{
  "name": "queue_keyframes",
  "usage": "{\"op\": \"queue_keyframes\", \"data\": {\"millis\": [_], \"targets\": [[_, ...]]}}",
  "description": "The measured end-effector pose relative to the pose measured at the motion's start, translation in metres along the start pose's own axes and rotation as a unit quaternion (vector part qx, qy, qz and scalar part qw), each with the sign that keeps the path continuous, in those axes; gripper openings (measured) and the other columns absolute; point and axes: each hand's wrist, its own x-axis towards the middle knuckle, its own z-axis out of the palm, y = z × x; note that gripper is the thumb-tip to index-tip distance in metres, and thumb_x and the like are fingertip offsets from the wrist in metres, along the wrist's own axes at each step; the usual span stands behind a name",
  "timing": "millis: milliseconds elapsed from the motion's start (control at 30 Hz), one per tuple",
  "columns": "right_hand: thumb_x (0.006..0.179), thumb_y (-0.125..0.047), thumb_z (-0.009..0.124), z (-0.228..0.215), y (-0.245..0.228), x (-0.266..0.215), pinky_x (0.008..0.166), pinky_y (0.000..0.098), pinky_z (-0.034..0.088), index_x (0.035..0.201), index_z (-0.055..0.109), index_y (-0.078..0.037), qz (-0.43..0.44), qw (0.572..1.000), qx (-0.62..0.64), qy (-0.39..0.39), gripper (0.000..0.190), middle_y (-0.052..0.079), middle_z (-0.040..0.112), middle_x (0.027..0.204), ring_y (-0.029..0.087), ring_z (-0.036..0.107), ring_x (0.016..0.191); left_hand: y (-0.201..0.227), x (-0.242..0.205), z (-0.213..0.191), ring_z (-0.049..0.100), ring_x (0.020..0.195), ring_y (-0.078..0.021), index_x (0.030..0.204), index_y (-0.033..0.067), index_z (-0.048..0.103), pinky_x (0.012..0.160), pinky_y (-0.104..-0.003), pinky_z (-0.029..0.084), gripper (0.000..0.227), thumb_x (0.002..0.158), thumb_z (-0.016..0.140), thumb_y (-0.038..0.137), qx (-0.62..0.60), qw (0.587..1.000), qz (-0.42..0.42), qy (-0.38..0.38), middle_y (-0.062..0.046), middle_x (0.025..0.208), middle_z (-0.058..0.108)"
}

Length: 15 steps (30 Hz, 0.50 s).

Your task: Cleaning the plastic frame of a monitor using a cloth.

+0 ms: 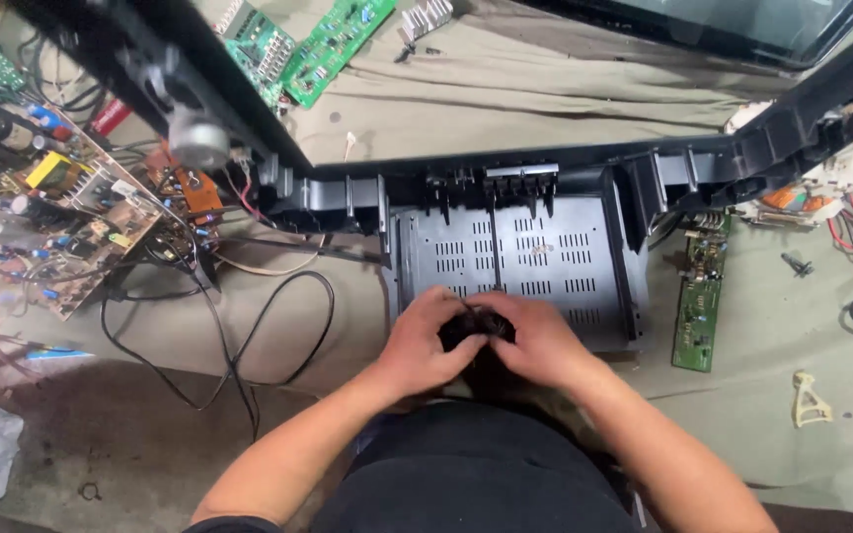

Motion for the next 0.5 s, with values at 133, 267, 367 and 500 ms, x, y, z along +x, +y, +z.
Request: {"op": "queue_keyframes", "data": {"millis": [133, 267, 367, 500], "targets": [[0.083, -0.010, 0.073, -0.009, 0.034, 0.054, 0.092, 0.0466, 0.055, 0.114, 0.073, -0.015, -0.101, 0.984, -0.116, 0.091, 0.031, 0.010, 0.074, 0.105, 0.034, 0.072, 0.104, -0.003, -0.009, -0.004, 0.060, 0.121, -0.0381, 0.127, 0.0139, 0.064, 0.099, -0.049, 0.052, 0.045, 0.087, 0.078, 0.030, -0.121, 0.987, 0.024, 0.104, -0.013, 0.129, 0.057], [0.092, -0.022, 0.064, 0.004, 0.081, 0.122, 0.088, 0.0338, 0.056, 0.101, 0.073, -0.021, -0.203, 0.886, -0.355, 0.220, 0.013, 0.002, 0.070, 0.112, 0.023, 0.070, 0.104, -0.012, -0.009, 0.001, 0.056, 0.127, -0.0411, 0.134, 0.0098, 0.058, 0.105, -0.052, 0.048, 0.048, 0.094, 0.074, 0.029, -0.147, 0.973, 0.070, 0.166, -0.018, 0.136, 0.052], [0.075, -0.031, 0.080, 0.031, 0.072, 0.120, 0.099, 0.0450, 0.050, 0.106, 0.074, -0.012, -0.212, 0.855, -0.416, 0.224, 0.037, 0.012, 0.072, 0.112, 0.032, 0.069, 0.103, -0.009, -0.011, 0.001, 0.053, 0.130, -0.0424, 0.135, 0.0081, 0.057, 0.108, -0.054, 0.047, 0.046, 0.094, 0.073, 0.024, -0.160, 0.969, 0.092, 0.166, -0.019, 0.138, 0.049], [0.080, -0.034, 0.074, 0.054, 0.078, 0.084, 0.081, 0.0443, 0.051, 0.092, 0.069, -0.014, -0.174, 0.874, -0.403, 0.208, 0.024, 0.007, 0.065, 0.090, 0.031, 0.065, 0.093, -0.014, -0.012, 0.002, 0.054, 0.130, -0.0406, 0.134, 0.0084, 0.058, 0.108, -0.054, 0.046, 0.044, 0.094, 0.074, 0.019, -0.157, 0.967, 0.107, 0.169, -0.017, 0.136, 0.050]]}}
